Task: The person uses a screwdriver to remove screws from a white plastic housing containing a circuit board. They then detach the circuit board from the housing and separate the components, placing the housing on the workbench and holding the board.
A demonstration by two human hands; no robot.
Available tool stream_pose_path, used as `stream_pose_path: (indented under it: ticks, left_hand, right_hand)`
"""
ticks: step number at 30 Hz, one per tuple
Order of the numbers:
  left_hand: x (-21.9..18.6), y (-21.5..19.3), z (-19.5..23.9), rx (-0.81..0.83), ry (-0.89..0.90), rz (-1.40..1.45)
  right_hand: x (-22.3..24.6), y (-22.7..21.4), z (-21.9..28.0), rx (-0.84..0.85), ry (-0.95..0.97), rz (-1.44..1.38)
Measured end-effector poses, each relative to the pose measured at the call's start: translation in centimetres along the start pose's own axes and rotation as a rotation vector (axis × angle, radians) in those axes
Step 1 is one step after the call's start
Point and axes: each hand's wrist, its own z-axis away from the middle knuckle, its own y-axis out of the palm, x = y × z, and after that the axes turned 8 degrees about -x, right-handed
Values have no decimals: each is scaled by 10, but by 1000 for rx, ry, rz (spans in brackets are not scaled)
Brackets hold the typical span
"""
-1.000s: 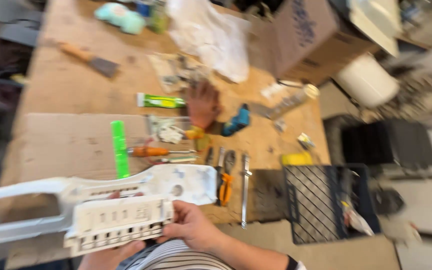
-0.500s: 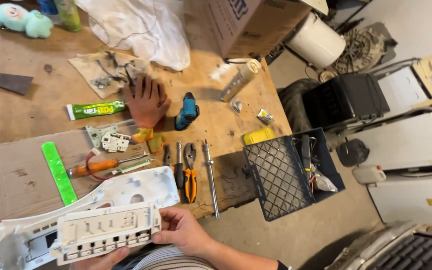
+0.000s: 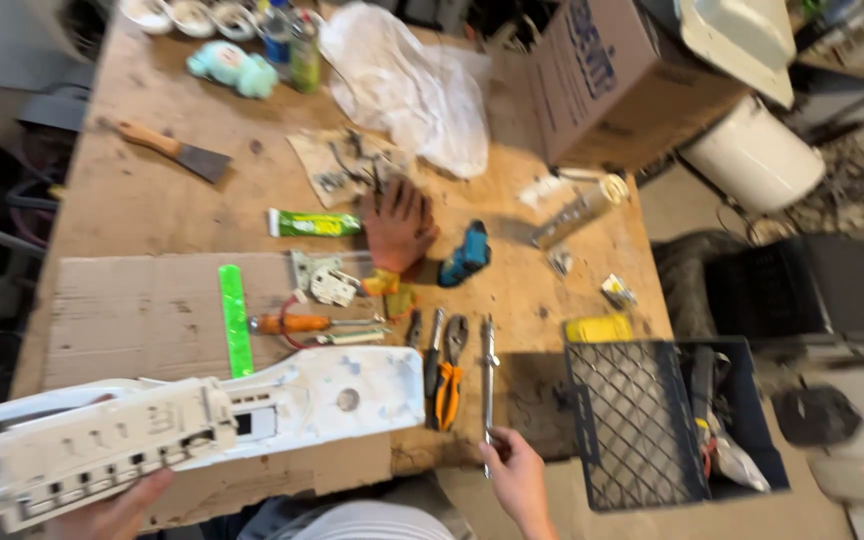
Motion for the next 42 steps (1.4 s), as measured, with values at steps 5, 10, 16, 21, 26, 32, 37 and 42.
stream_pose_path:
  ticks: [5, 10, 16, 21, 26, 32, 37, 42]
  left_hand:
    - [-2, 12, 10, -2, -257, 1]
    - [-25, 24, -3, 47, -209, 225]
    - [-20, 25, -7, 63, -196, 238]
    - [-11, 24, -9, 55, -177, 277]
    - [1, 21, -13, 33, 39, 111]
    - [74, -7, -6, 181, 260, -99]
    - [79, 30, 5, 170, 193, 407]
    - [46, 62, 8, 125, -3, 613]
  right_hand:
    - [15, 3, -9, 2, 85, 88]
    - [25, 1, -6, -2, 48, 195]
    - [14, 5, -11, 40, 36, 176]
    - [-2, 12, -26, 56, 11, 133]
    - [19, 21, -42, 72, -1, 221]
    - [118, 60, -69, 117, -182, 148]
    - [205, 162, -170, 257, -765, 209]
    - [218, 316, -318, 252, -1116, 349]
